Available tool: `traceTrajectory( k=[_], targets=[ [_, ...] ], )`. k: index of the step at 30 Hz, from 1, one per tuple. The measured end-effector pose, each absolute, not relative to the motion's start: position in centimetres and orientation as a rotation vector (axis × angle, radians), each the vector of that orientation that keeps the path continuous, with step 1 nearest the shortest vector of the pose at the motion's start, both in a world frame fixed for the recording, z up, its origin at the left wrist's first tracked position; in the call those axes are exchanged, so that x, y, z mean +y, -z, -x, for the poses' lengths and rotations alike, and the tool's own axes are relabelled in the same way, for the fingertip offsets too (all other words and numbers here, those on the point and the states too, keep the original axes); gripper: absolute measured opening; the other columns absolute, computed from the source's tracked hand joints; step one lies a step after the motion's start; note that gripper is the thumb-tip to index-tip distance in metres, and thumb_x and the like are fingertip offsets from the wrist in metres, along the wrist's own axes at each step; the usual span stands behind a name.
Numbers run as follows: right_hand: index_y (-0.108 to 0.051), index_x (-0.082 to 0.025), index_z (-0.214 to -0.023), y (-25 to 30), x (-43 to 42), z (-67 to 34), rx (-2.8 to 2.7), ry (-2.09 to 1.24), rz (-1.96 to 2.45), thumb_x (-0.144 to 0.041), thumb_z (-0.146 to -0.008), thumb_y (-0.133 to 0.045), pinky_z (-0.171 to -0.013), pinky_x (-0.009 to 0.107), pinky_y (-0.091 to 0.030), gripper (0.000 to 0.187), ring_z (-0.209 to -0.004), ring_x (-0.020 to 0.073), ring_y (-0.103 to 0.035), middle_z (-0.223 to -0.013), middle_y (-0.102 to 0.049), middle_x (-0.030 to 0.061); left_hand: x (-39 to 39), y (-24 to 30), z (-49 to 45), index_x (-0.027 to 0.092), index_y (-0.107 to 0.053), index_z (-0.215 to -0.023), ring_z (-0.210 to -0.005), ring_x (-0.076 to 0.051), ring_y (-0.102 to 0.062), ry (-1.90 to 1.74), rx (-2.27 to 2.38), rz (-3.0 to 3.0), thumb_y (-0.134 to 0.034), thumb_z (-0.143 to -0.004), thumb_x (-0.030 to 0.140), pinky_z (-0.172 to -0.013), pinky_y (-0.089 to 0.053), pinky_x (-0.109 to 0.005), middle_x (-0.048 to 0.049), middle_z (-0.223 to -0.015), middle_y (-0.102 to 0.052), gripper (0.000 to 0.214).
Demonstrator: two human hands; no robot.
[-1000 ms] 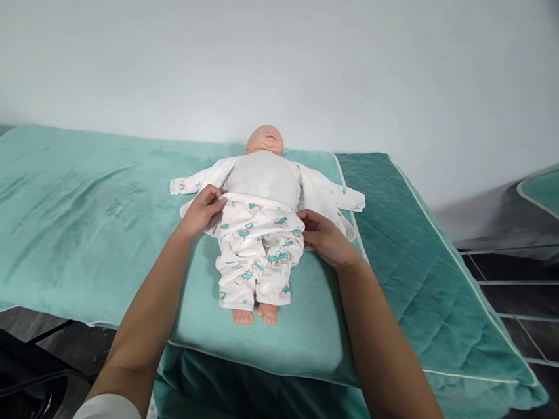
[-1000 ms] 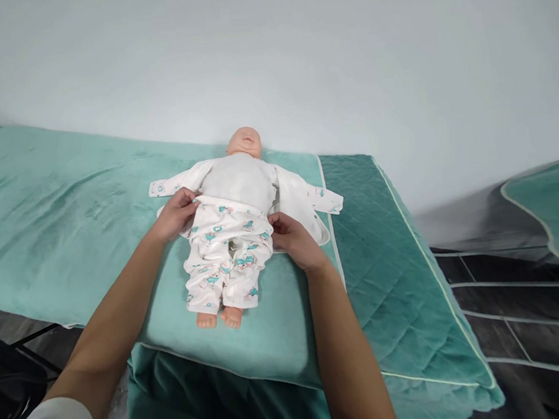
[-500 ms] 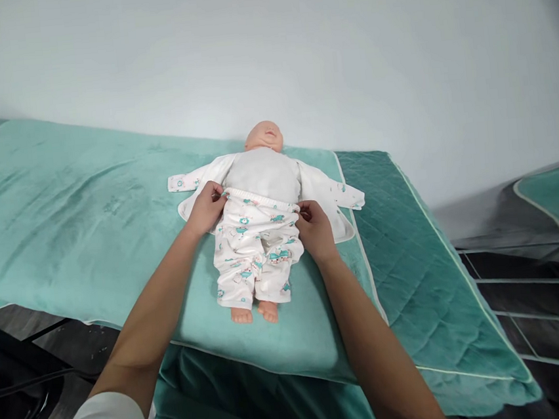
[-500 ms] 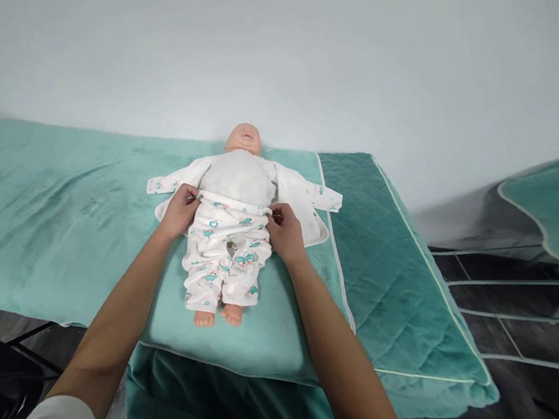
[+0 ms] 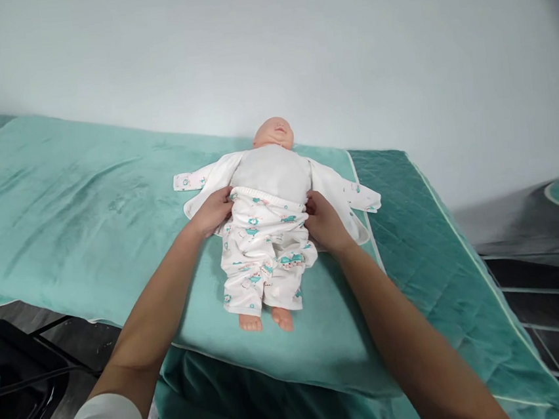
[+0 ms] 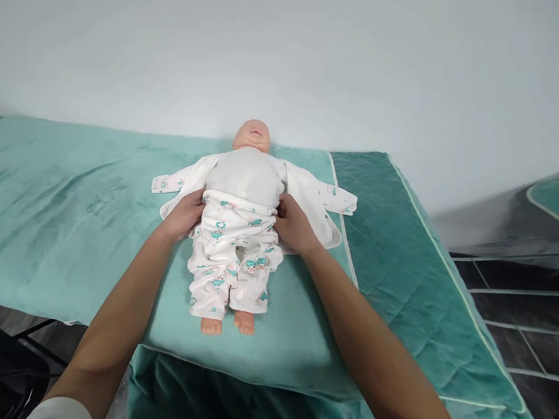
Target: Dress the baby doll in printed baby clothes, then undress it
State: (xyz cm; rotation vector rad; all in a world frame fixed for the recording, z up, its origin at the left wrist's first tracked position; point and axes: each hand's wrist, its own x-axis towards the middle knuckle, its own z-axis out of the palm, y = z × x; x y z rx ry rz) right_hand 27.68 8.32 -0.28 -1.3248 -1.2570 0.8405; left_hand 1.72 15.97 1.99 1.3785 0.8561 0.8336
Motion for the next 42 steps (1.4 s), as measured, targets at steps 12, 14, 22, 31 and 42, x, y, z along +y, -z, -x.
traceTrajectory(
  k=[12, 14, 22, 31, 42],
  targets=[
    [-0.064, -0.026, -0.091, -0.3, 8.1, -26.0, -0.873, -0.854, 1.199, -0.037, -0.064, -0.082, -0.068, 0.03, -0.052, 0.033, -0.074, 0.017, -0.064, -0.083, -0.072, -0.0038, 16.3, -0.5, -2.7, 0.018, -0.065, -0.085, -0.065, -0.01, -0.053, -1.005, 0.759, -1.268, -0.065, -0.076, 0.012, -0.062, -0.041, -0.023, 0.0025, -0.075, -0.063, 0.011],
    [-0.065, -0.026, -0.091, -0.4, 7.9, -26.0, -0.903, -0.869, 1.181, -0.035, -0.065, -0.081, -0.071, 0.031, -0.054, 0.032, -0.078, 0.0182, -0.067, -0.084, -0.073, -0.0031, 16.3, -0.6, -2.7, 0.018, -0.063, -0.083, -0.064, -0.01, -0.051, -1.022, 0.773, -1.279, -0.064, -0.075, 0.011, -0.06, -0.039, -0.022, 0.003, -0.073, -0.061, 0.011],
    [-0.061, -0.026, -0.09, -0.1, 7.1, -27.0, -1.044, -0.936, 1.186, -0.033, -0.071, -0.075, -0.08, 0.036, -0.057, 0.024, -0.094, 0.0221, -0.071, -0.092, -0.076, -0.0004, 15.7, -1.4, -2.1, 0.018, -0.059, -0.087, -0.067, -0.01, -0.053, -0.986, 0.798, -1.337, -0.067, -0.075, 0.012, -0.06, -0.039, -0.021, 0.0027, -0.076, -0.06, 0.015],
    [-0.064, -0.026, -0.092, 0.1, 7.1, -27.2, -1.101, -0.883, 1.27, -0.03, -0.07, -0.073, -0.087, 0.038, -0.056, 0.024, -0.092, 0.0226, -0.07, -0.091, -0.075, -0.0005, 16.0, -0.8, -2.0, 0.018, -0.058, -0.088, -0.075, -0.01, -0.057, -1.029, 0.717, -1.274, -0.072, -0.074, 0.014, -0.068, -0.044, -0.02, 0.0033, -0.081, -0.062, 0.02],
    [-0.072, -0.023, -0.098, 0.3, 6.7, -28.2, -1.174, -0.991, 1.406, -0.034, -0.075, -0.071, -0.083, 0.039, -0.058, 0.025, -0.099, 0.0265, -0.071, -0.099, -0.078, 0.0034, 15.8, -1.9, -1.4, 0.019, -0.067, -0.092, -0.087, -0.018, -0.063, -0.836, 0.834, -1.616, -0.068, -0.085, 0.029, -0.088, -0.05, -0.033, -0.0018, -0.09, -0.071, 0.013]
  ],
)
